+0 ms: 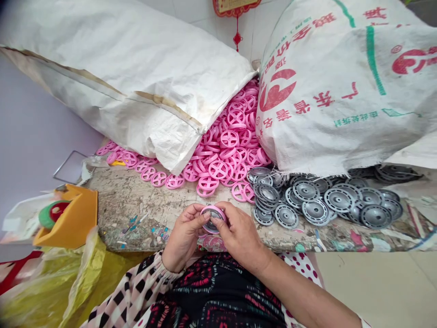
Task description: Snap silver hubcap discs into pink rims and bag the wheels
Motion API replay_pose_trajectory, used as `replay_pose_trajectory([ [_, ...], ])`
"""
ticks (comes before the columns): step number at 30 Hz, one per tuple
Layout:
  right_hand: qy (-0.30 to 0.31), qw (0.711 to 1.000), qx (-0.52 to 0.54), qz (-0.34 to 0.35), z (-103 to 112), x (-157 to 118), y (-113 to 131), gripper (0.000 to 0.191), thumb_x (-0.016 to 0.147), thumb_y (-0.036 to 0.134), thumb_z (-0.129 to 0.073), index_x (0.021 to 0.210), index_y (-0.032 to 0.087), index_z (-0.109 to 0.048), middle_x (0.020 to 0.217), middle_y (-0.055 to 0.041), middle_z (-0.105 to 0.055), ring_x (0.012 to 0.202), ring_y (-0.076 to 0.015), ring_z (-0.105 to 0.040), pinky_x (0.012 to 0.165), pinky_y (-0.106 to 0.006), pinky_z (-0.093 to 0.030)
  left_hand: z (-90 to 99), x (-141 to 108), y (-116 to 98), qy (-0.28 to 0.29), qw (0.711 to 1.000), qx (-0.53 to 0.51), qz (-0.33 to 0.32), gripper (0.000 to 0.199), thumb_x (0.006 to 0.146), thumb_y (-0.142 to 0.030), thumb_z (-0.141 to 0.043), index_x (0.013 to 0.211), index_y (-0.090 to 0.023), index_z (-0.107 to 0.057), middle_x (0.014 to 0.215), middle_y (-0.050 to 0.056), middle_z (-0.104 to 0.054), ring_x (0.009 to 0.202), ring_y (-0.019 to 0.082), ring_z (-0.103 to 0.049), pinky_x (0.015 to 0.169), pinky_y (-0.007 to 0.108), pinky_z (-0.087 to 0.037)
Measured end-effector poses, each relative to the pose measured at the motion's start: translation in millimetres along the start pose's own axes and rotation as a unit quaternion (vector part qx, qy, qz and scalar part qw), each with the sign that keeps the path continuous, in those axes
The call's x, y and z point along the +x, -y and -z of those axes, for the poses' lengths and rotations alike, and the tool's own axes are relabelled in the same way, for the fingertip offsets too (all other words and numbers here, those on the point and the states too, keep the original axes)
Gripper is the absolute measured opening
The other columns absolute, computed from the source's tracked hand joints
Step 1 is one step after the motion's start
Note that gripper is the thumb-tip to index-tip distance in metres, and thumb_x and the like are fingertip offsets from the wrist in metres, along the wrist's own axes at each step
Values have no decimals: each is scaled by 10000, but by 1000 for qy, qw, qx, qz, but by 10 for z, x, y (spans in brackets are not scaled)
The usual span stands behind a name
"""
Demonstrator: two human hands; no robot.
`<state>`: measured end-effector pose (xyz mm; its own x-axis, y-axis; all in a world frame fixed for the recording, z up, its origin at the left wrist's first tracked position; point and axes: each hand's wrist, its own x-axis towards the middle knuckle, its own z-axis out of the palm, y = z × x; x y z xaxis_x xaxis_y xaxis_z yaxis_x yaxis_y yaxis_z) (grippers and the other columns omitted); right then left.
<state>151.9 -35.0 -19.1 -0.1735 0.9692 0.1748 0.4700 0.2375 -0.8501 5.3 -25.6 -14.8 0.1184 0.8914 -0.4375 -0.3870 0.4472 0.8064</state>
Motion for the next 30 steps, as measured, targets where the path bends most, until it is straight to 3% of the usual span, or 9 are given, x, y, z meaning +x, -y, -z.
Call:
replay_pose_trajectory([
  [5,60,997,-43,13,76,-5,-53,285,929,341,-484,1161,194,-561,940,-44,-657,811,-170,-615,726,-291,-485,186,23,-122,3,997,72,-32,265,647,-273,-787,815,-146,-626,731,-9,-664,611,90,-585,586,199,-456],
  [9,-46,983,-178,19,427,-18,-208,297,953,356,-425,1060,174,-634,980,-87,-643,897,-209,-602,790,-333,-481,585,98,-335,-91,988,96,-83,362,599,-270,-814,887,-145,-634,791,9,-690,669,101,-607,639,209,-463],
  [12,-118,938,-325,-36,682,-17,-375,324,946,366,-421,1052,154,-641,996,-117,-663,927,-272,-604,809,-400,-468,905,157,-377,-151,976,142,-62,511,543,-309,-829,975,-149,-607,687,-11,-664,565,104,-567,563,218,-433],
  [16,-64,874,-468,-113,788,18,-498,423,957,397,-378,1174,109,-598,1013,-171,-678,884,-316,-637,726,-423,-462,1125,202,-269,-150,950,266,-65,433,606,-384,-766,938,-147,-619,711,12,-651,618,144,-585,610,266,-450],
  [18,-30,861,-487,-142,768,44,-502,448,963,421,-348,1172,114,-599,984,-171,-686,857,-310,-653,697,-411,-457,1120,214,-226,-151,900,393,-113,342,681,-373,-707,944,-159,-663,801,41,-647,703,173,-595,686,315,-467],
  [21,-9,858,-479,-185,738,77,-480,469,963,463,-318,1166,150,-602,988,-149,-689,870,-309,-662,682,-397,-456,979,250,-238,-162,765,577,-236,238,771,-319,-642,966,-201,-713,934,72,-624,875,221,-579,820,384,-446],
  [23,-4,860,-467,-203,739,91,-472,480,956,485,-317,1190,167,-591,1030,-140,-679,886,-314,-662,680,-397,-460,813,302,-279,-139,691,635,-316,212,819,-283,-605,986,-215,-716,966,77,-619,948,236,-555,871,401,-424],
  [26,-14,868,-451,-207,761,96,-479,502,929,521,-365,1218,168,-577,1066,-140,-662,906,-319,-658,697,-399,-472,526,423,-337,-86,612,681,-394,244,858,-240,-562,1064,-225,-692,1018,87,-610,986,242,-525,892,408,-414],
  [30,-63,878,-438,-182,788,54,-500,515,888,539,-451,1207,155,-582,1040,-136,-663,918,-318,-652,717,-402,-491,254,612,-381,-64,527,739,-415,217,850,-215,-558,1016,-217,-698,1059,119,-589,1018,280,-495,889,451,-406],
])
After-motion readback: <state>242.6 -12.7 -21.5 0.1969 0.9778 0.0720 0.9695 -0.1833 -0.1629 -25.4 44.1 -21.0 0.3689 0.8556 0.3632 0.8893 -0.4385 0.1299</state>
